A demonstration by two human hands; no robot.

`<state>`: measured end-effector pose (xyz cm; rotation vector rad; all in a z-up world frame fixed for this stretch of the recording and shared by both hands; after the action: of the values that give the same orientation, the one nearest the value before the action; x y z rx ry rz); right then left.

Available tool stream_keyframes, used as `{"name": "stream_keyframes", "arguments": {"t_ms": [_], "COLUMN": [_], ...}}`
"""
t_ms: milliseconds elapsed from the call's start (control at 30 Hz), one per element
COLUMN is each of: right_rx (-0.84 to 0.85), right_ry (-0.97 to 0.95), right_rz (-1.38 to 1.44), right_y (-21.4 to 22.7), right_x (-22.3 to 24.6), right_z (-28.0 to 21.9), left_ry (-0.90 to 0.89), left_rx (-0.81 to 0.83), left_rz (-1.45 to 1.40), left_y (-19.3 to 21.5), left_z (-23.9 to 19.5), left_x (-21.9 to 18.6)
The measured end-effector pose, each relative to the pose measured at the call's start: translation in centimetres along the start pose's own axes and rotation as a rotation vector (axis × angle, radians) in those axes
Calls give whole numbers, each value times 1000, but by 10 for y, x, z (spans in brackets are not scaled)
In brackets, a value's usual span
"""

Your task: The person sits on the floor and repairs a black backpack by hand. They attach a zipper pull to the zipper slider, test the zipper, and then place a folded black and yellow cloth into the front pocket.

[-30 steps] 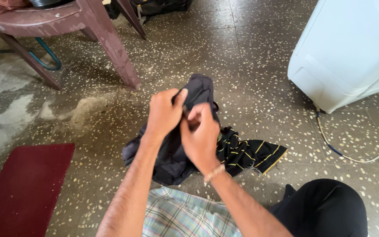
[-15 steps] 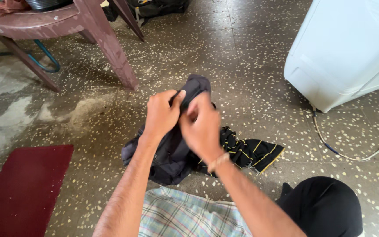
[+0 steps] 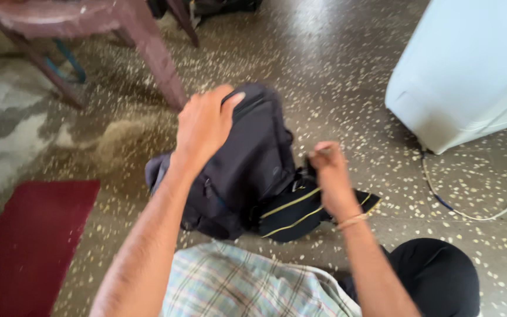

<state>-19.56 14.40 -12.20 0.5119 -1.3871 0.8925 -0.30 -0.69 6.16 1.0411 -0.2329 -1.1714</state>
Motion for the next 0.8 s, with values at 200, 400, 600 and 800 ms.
{"name": "stream_keyframes", "arguments": {"t_ms": [200,400,600,800], "right_rx": [-318,-181,284,348], "right_ry": [353,512,61,249], "right_rz": [-181,-700,-664,-1053], "right_y": [63,59,-33,-117], "right_x": [21,17,-70,-110], "right_z": [9,13,-8,-42], "left_ry": [30,288,304,215], "left_rx": [146,207,91,-40], "left_rz": [-404,-231,14,119], "left_y": [-37,-75,-102,-103], "left_z": [24,78,73,44], "left_x": [18,82,166,202]}}
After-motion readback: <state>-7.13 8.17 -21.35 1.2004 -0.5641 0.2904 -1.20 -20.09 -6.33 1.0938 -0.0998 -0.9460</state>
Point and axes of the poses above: each hand's wrist, its own z-axis towards the middle knuckle, its own y-axis out of the back of the hand, x = y × z, the point moved 2 cm from there along z, towards the middle knuckle, and after that the axes turned 7 degrees about x, right-handed, at the moved point
